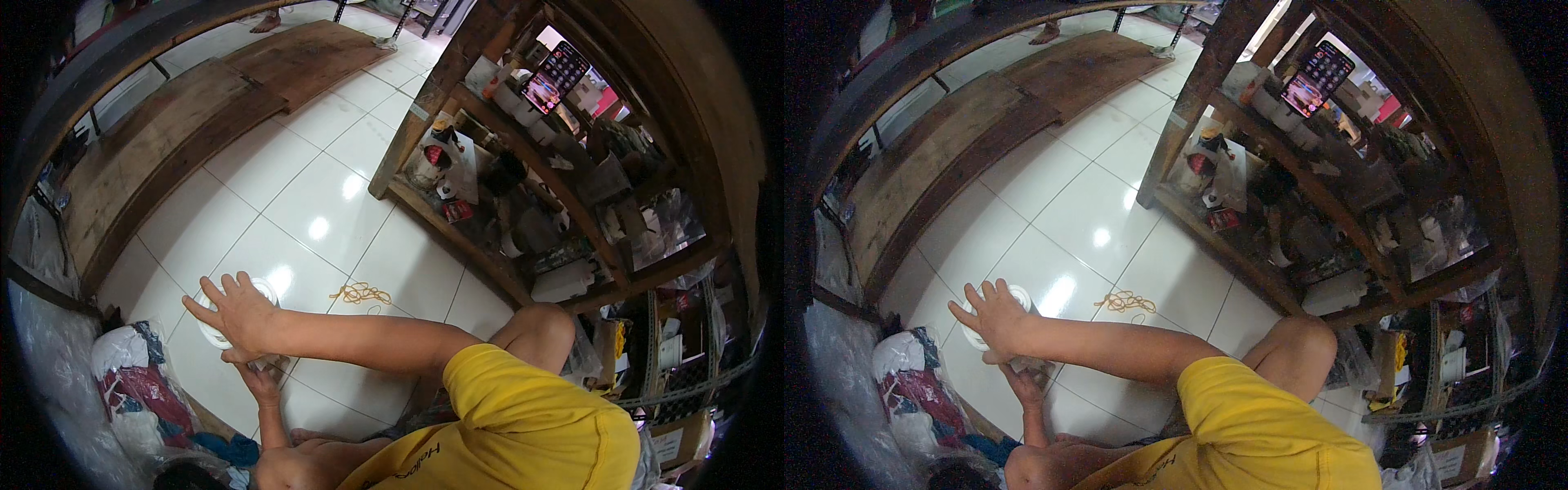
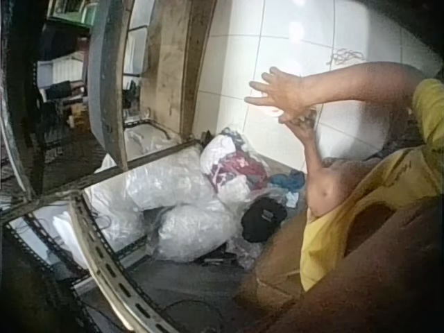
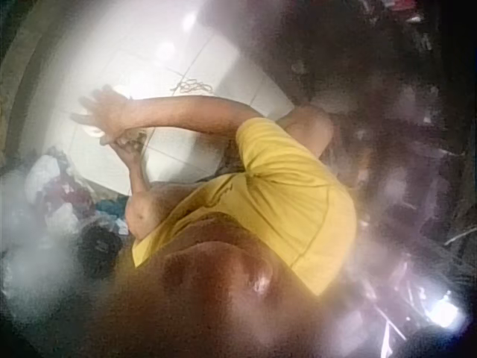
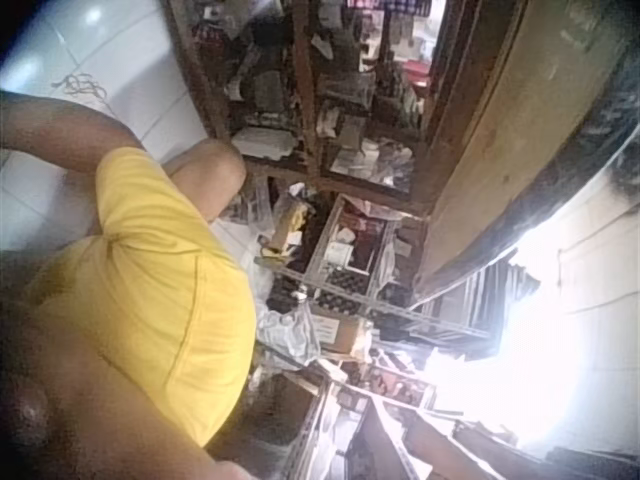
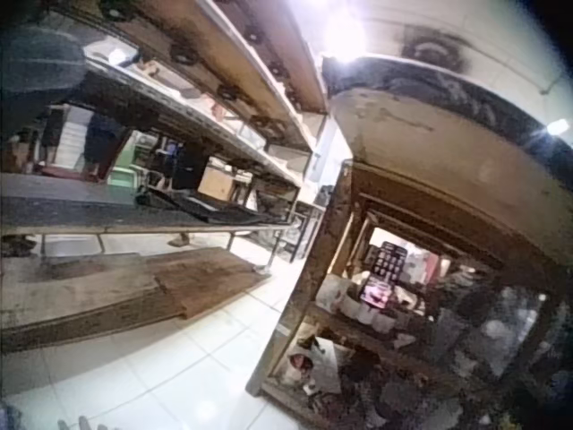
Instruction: The person folds large white sheets on a wooden table, then sits on the floor to roll and bundle them with rubber bands. The person repeatedly handles and stacks the sheets, occasionally adjusting the camera.
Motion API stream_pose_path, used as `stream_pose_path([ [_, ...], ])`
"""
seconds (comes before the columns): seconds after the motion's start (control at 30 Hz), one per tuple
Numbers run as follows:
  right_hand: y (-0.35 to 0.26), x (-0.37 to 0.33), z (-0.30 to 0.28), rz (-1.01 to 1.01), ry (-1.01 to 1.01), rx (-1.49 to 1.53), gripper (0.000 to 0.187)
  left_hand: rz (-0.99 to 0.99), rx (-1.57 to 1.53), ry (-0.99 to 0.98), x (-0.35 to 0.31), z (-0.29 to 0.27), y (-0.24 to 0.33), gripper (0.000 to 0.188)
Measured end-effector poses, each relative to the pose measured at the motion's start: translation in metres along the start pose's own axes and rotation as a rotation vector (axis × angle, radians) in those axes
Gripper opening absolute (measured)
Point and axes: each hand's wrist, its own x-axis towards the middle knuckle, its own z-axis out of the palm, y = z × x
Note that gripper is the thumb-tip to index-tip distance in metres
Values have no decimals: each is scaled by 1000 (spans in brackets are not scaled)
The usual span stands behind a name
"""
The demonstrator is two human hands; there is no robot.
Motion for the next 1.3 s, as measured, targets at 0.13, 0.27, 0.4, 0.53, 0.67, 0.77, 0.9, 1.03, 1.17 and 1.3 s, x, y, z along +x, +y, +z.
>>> stream_pose_path([
  [0.13,-1,1,4,-23,32,39,109,22,45,111,-5,12,23,89],
  [0.27,-1,0,6,-18,62,71,109,65,192,109,12,16,19,96],
  [0.4,4,3,15,0,109,77,111,115,374,142,12,14,-4,93],
  [0.53,6,-2,19,-13,168,57,114,-89,197,114,5,17,-4,88],
  [0.67,2,-19,18,14,168,-59,117,-54,282,169,-3,24,15,80],
  [0.77,1,-15,10,25,53,0,116,109,418,287,-10,24,40,57],
  [0.9,3,-10,8,30,46,53,107,-70,320,364,-18,13,67,33],
  [1.03,1,-12,4,35,57,79,101,-567,-250,329,-5,10,77,16],
  [1.17,3,-13,4,44,63,111,98,-785,-540,263,4,0,94,12],
  [1.3,4,-15,5,31,88,110,96,-818,-756,295,1,-3,86,14],
])
